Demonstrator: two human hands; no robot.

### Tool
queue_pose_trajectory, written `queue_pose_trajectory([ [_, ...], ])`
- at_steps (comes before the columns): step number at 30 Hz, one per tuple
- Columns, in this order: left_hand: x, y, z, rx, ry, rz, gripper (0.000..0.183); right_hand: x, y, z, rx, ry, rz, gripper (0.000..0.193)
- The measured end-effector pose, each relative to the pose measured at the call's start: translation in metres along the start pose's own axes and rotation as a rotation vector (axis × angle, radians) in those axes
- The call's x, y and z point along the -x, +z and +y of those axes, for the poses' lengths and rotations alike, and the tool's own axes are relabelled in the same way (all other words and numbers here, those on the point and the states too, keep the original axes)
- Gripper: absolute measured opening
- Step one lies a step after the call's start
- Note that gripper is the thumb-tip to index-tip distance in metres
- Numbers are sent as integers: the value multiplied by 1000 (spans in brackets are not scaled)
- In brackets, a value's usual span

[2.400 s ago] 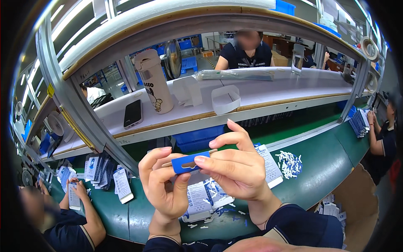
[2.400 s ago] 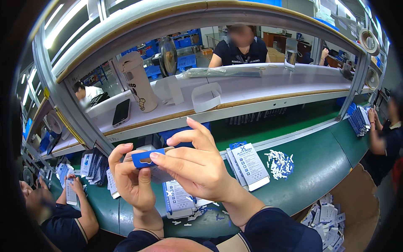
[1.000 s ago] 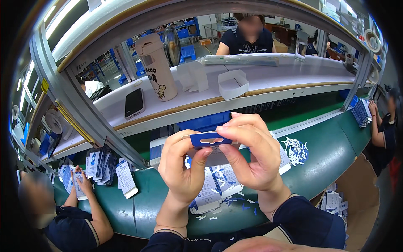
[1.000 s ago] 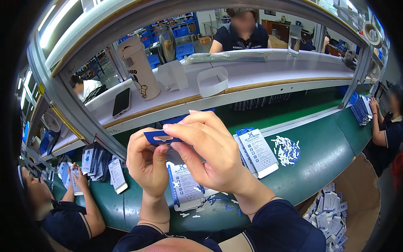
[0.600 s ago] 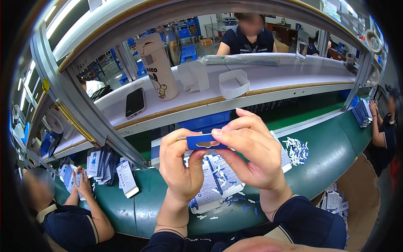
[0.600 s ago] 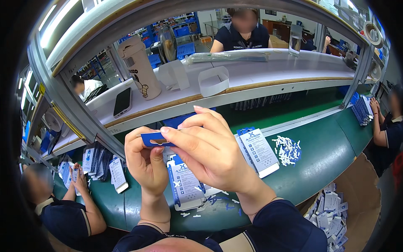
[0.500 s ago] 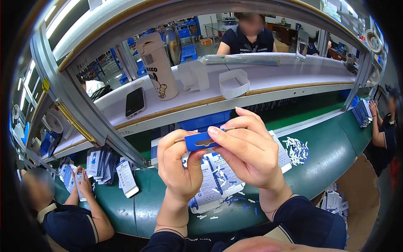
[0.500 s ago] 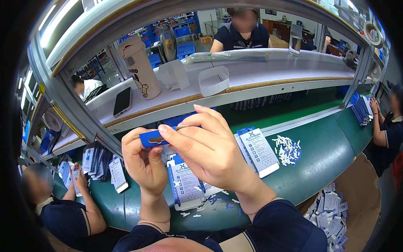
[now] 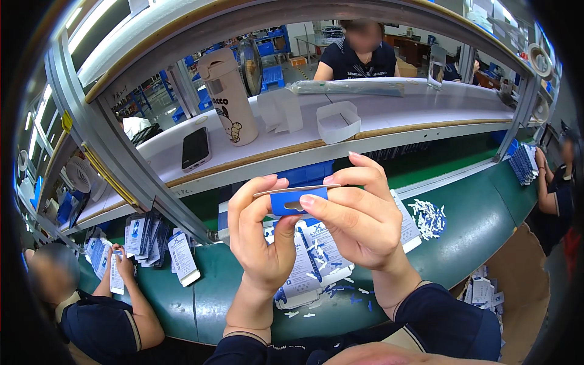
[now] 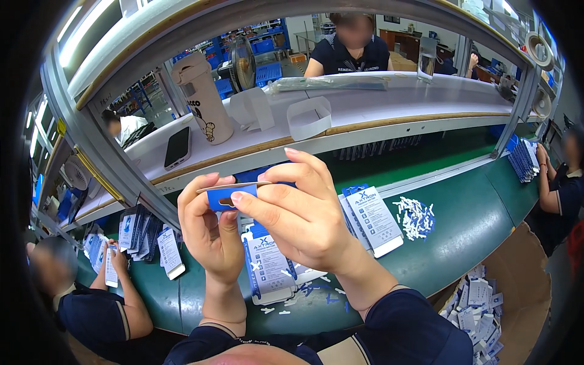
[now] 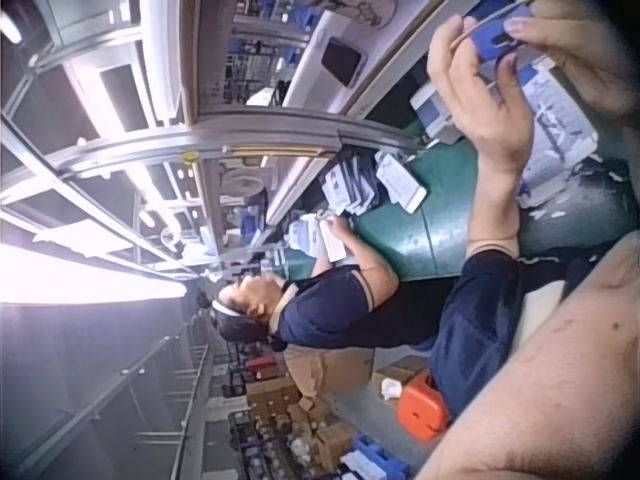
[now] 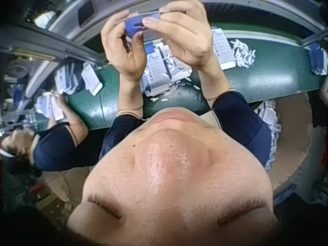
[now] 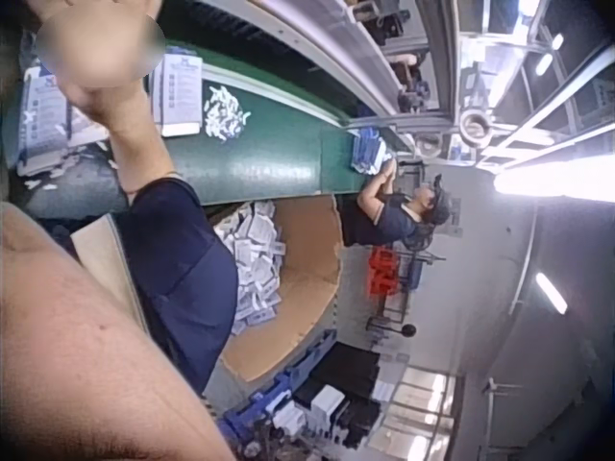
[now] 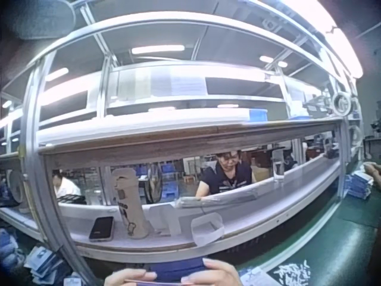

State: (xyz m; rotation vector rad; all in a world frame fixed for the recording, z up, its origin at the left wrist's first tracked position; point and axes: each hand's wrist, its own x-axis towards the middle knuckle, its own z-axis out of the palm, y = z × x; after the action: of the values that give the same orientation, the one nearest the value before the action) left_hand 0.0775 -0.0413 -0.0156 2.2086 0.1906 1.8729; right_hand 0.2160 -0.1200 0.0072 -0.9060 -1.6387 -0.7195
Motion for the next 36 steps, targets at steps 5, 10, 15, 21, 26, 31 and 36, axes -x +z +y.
queue_pose_trajectory([
  [5, -3, 5, 1, 27, -16, 5, 22, -3, -6, 1, -12, 70, -63, 27],
  [10, -2, 4, -5, 20, -40, -58, 29, 0, -4, 6, -70, 109, -90, 30],
  [15, -4, 1, -4, 94, -39, -38, 19, -2, -8, 6, -51, 87, -126, 32],
  [21, -4, -4, 2, 24, 67, 18, 20, -3, -6, -1, -35, 95, -15, 29],
  [26, -1, 5, 0, 290, 23, 201, 25, 0, -3, -4, 12, 26, 17, 26],
  [31, -3, -7, -3, -16, 184, 20, 27, -2, -5, -5, 29, 33, -4, 25],
  [36, -5, -4, 3, -21, 81, 32, 29, -1, -7, -2, 42, 38, -40, 26],
])
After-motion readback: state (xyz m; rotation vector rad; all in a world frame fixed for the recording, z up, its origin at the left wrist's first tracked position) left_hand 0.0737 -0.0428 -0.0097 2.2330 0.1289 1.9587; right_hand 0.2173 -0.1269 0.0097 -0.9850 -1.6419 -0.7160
